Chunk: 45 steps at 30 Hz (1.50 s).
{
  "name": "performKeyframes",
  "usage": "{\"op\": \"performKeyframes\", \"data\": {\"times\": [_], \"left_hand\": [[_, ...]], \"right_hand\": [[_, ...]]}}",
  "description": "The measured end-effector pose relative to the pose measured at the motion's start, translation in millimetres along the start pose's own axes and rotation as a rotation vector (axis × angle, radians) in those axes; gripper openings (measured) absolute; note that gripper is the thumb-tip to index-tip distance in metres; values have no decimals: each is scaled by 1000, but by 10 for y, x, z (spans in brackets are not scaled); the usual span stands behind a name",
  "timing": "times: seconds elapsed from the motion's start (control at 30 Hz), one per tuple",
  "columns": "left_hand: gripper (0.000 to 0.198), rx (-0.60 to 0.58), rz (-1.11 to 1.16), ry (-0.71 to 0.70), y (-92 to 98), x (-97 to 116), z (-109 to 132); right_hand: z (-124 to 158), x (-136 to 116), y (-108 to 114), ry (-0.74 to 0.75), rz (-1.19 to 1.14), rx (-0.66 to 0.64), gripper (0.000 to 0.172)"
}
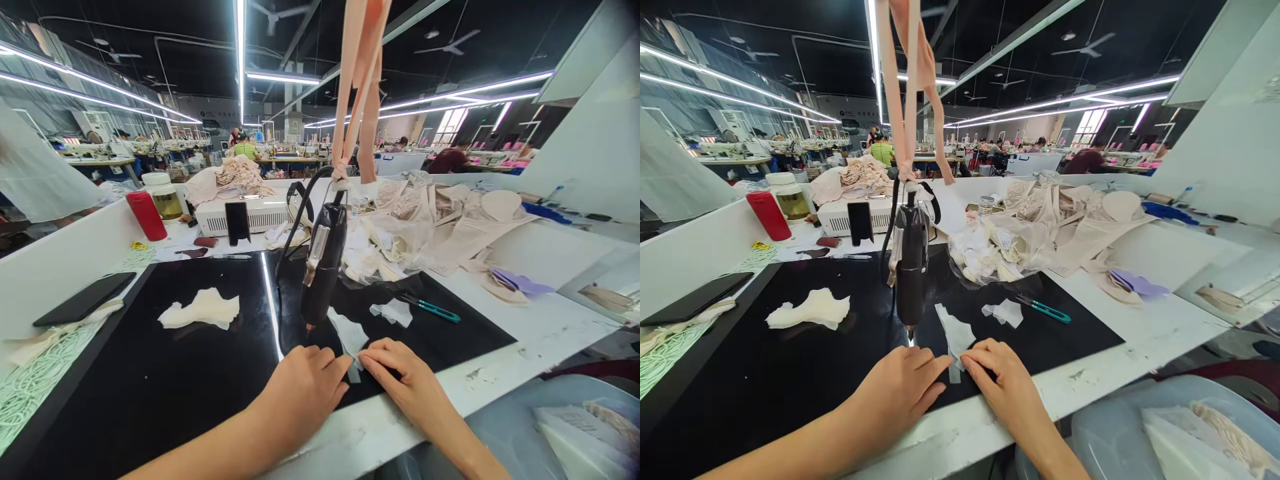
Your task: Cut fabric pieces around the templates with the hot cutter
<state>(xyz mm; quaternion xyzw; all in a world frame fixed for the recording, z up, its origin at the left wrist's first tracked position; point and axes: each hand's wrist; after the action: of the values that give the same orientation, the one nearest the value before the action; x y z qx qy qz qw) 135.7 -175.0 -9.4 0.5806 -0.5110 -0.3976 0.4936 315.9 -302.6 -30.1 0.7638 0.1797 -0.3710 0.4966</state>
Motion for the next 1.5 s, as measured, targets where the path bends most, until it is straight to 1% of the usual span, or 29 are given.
{"op": "performKeyframes", "data": {"times": [0.07, 0.13, 0.23, 0.33, 0.43, 0.53, 0.63, 0.7, 0.8, 0.9, 1.0, 1.07, 1.13, 1.23, 1.3, 1.33, 1.4, 1.47, 1.5], "left_hand": [[27, 2, -35, 1, -47, 10, -8], [25, -17, -44, 12, -81, 12, -12], [23, -23, -1, 23, -104, 1, -14], [26, 2, 67, 30, -118, -13, -10], [27, 6, 108, 37, -134, -17, -9], [28, 3, 119, 40, -133, -13, -14], [29, -7, 111, 37, -119, -8, -22], [31, -15, 113, 28, -116, -11, -26], [33, -14, 130, 25, -136, -25, -30], [34, 0, 193, 43, -164, -55, -34], [36, 15, 323, 41, -146, -99, -28], [38, 21, 465, 45, -98, -139, -9], [36, 24, 658, 98, -38, -188, 23], [32, 38, 1059, 325, 34, -280, 84], [38, 47, 1264, 462, 71, -346, 124], [45, 49, 1322, 502, 93, -376, 144], [57, 22, 1422, 533, 151, -420, 186], [62, -29, 1569, 548, 226, -435, 229], [62, -59, 1635, 547, 266, -431, 250]], "right_hand": [[-4, -7, 3, -18, -32, 11, 24], [-33, -13, 17, -44, -70, 37, 24], [-142, -25, 66, -113, -135, 105, 26], [-346, -33, 125, -193, -228, 171, 31], [-628, -20, 165, -229, -367, 227, 40], [-909, -8, 212, -202, -486, 346, 44], [-1055, -53, 305, -126, -533, 474, 46], [-1028, -127, 387, -65, -518, 525, 44], [-814, -263, 497, 12, -427, 548, 38], [-502, -367, 570, 58, -286, 507, 29], [-217, -424, 610, 176, -85, 407, 19], [-75, -457, 617, 263, -13, 338, 14], [27, -495, 603, 331, 11, 280, 10], [121, -569, 547, 434, 23, 205, 8], [152, -625, 491, 511, 17, 129, 12], [160, -654, 457, 550, 11, 84, 15], [165, -706, 378, 607, -7, -10, 21], [158, -746, 282, 605, -47, -60, 20], [153, -759, 231, 586, -70, -79, 18]]}}
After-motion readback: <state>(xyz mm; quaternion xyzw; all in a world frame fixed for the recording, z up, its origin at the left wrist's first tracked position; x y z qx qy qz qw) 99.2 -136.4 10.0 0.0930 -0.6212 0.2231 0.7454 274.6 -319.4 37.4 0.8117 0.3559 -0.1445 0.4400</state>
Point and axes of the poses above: each hand's wrist, its own z-axis away from the middle knuckle, its own y-axis out of the back of the hand, x = y × z, and after that the axes turned 2 degrees about y, right-handed
